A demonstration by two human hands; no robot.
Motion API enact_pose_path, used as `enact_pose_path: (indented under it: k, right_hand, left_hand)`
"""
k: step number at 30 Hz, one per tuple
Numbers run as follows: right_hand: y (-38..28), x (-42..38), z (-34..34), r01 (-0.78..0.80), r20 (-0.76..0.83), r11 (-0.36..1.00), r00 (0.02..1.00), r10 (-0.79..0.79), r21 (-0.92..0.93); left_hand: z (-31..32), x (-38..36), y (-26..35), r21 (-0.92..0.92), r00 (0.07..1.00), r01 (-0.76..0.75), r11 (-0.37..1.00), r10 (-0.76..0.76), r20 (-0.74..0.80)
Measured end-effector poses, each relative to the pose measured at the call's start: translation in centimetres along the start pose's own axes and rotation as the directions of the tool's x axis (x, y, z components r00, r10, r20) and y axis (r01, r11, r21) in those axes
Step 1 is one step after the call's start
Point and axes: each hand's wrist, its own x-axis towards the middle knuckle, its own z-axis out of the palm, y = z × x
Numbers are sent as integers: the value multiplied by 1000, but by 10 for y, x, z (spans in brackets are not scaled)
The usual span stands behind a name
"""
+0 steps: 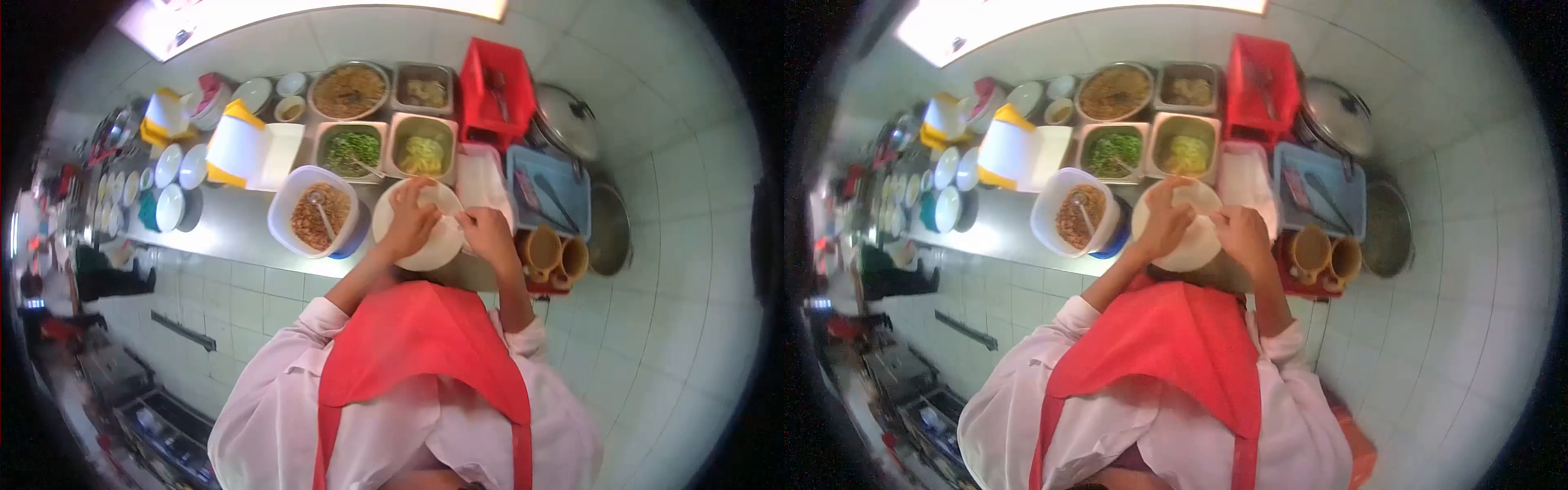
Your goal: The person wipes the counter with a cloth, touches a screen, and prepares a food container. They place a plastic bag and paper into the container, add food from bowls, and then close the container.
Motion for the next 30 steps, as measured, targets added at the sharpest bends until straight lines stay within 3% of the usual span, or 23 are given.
enact_pose_path:
  k: [1,2,4,5,7,9,11,15,17,18,20,21,23,27,29,30]
  right_hand:
    - [-6,0,-2,49,-64,988,996,-59,-148]
    - [-16,0,-4,86,-49,986,994,-94,-143]
    - [-40,-2,-11,364,-140,853,887,-440,-373]
    - [-41,-3,-3,397,-127,843,875,-467,-362]
    - [-32,-4,15,289,124,906,957,-263,-308]
    - [-23,2,18,334,77,912,943,-325,-238]
    - [-20,4,14,237,204,970,954,-220,-63]
    - [-29,4,7,224,174,974,958,-226,32]
    - [-41,0,9,124,162,990,978,-134,75]
    - [-44,-5,12,122,164,990,978,-132,74]
    - [-44,-13,21,184,132,971,970,-205,153]
    - [-35,-13,25,175,126,973,973,-194,151]
    - [-9,-18,31,-100,232,907,973,3,409]
    - [16,-5,25,-359,329,787,921,210,502]
    - [19,1,34,-52,55,868,998,29,494]
    - [14,1,31,-66,45,868,998,51,491]
  left_hand:
    - [0,2,1,27,1000,11,1000,-11,5]
    - [-1,2,1,50,999,28,998,-27,-23]
    - [-4,3,2,65,999,-38,997,37,20]
    - [-3,4,5,88,1000,-19,996,19,-2]
    - [0,6,9,1,1000,-24,1000,24,-3]
    - [-3,6,5,-28,999,11,1000,-12,-33]
    - [-8,5,4,17,999,-38,999,37,30]
    - [-5,-2,1,161,990,-130,978,118,78]
    - [7,-7,-4,293,981,-178,939,147,124]
    - [7,-7,0,291,981,-177,940,146,125]
    - [6,-5,8,83,999,37,996,-36,-12]
    - [3,-2,10,77,1000,30,997,-30,-3]
    - [-4,2,12,254,998,60,965,-66,17]
    - [-5,-2,12,319,986,-5,948,-48,158]
    - [-7,-2,8,271,980,-22,962,-33,196]
    - [-10,-1,11,203,978,-16,979,-28,208]
